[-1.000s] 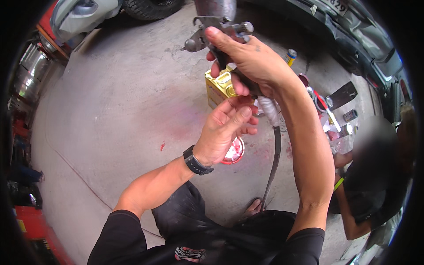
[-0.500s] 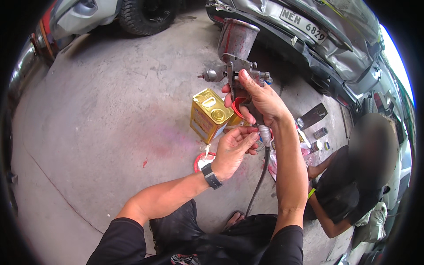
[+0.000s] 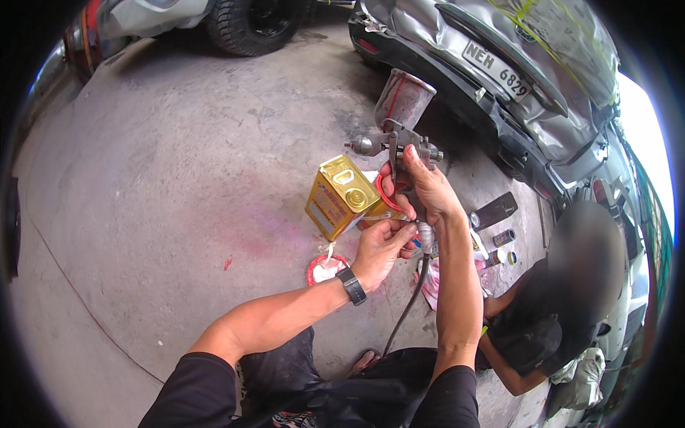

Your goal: The person assembles a spray gun, pours red paint into a funnel, and filters it into the spray gun's container. They handle paint cans, a funnel, a spray gun, and a solvent tin while sitting on the floor.

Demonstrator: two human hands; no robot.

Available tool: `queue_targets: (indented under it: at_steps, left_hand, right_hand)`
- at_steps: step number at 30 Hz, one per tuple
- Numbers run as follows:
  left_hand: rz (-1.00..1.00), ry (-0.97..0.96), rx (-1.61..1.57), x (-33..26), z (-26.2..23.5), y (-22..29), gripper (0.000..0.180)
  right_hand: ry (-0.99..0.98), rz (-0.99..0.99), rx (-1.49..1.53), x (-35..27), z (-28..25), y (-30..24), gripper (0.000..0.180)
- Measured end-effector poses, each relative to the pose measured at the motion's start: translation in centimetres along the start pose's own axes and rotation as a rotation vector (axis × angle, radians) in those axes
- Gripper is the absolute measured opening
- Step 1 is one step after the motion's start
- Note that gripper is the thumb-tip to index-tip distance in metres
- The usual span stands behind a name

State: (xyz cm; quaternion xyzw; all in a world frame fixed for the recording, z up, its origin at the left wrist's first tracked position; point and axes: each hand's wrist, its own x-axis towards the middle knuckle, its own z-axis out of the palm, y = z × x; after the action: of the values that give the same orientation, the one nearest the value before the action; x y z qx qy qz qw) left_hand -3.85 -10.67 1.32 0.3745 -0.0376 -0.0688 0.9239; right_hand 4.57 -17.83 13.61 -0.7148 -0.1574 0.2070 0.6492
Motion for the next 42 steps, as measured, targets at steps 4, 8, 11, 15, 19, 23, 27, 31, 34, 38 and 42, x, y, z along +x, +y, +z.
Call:
queue_targets:
  at_steps: [4,8,11,15,19,23,27,31,34,38,42]
  left_hand:
    - [-0.014,0.028,0.011,0.1,-0.2,-0.1,0.025]
    - [-0.036,0.003,0.045,0.0,0.1,0.1,0.024]
    - [-0.057,-0.044,0.011,-0.2,0.6,-0.1,0.022]
    - [-0.07,-0.059,0.039,-0.5,0.8,-0.5,0.019]
    - [-0.008,-0.04,0.087,-0.2,1.0,-1.9,0.016]
    - [0.007,-0.057,0.137,-0.2,1.0,-2.7,0.013]
    - [0.038,-0.057,0.196,-0.4,1.2,-2.9,0.014]
    - [0.037,-0.033,0.205,-0.5,0.5,-2.5,0.015]
    - [0.022,-0.035,0.213,-0.6,0.0,-2.0,0.017]
    - [0.077,-0.108,0.503,-1.8,-1.0,-0.3,0.025]
    - [0.246,-0.292,0.941,-4.4,-2.0,4.6,0.027]
  right_hand:
    - [0.022,0.011,0.034,-0.3,0.9,-0.4,0.061]
    - [0.067,-0.015,-0.04,-0.3,0.1,0.6,0.071]
    - [0.103,-0.032,-0.113,-1.6,0.5,0.1,0.071]
    - [0.047,-0.029,-0.19,-2.8,-1.7,1.0,0.068]
    - [0.119,-0.054,-0.176,-3.7,-0.2,0.9,0.055]
    - [0.115,-0.046,-0.241,-4.4,-0.8,1.5,0.058]
    - [0.114,-0.05,-0.239,-4.7,-1.2,1.5,0.056]
    - [0.113,-0.036,-0.229,-4.3,-1.1,2.2,0.056]
    - [0.1,-0.036,-0.254,-3.9,-0.9,2.1,0.058]
    - [0.079,-0.032,-0.226,-3.6,0.9,2.2,0.061]
    - [0.026,0.008,-0.239,-3.1,0.7,3.1,0.068]
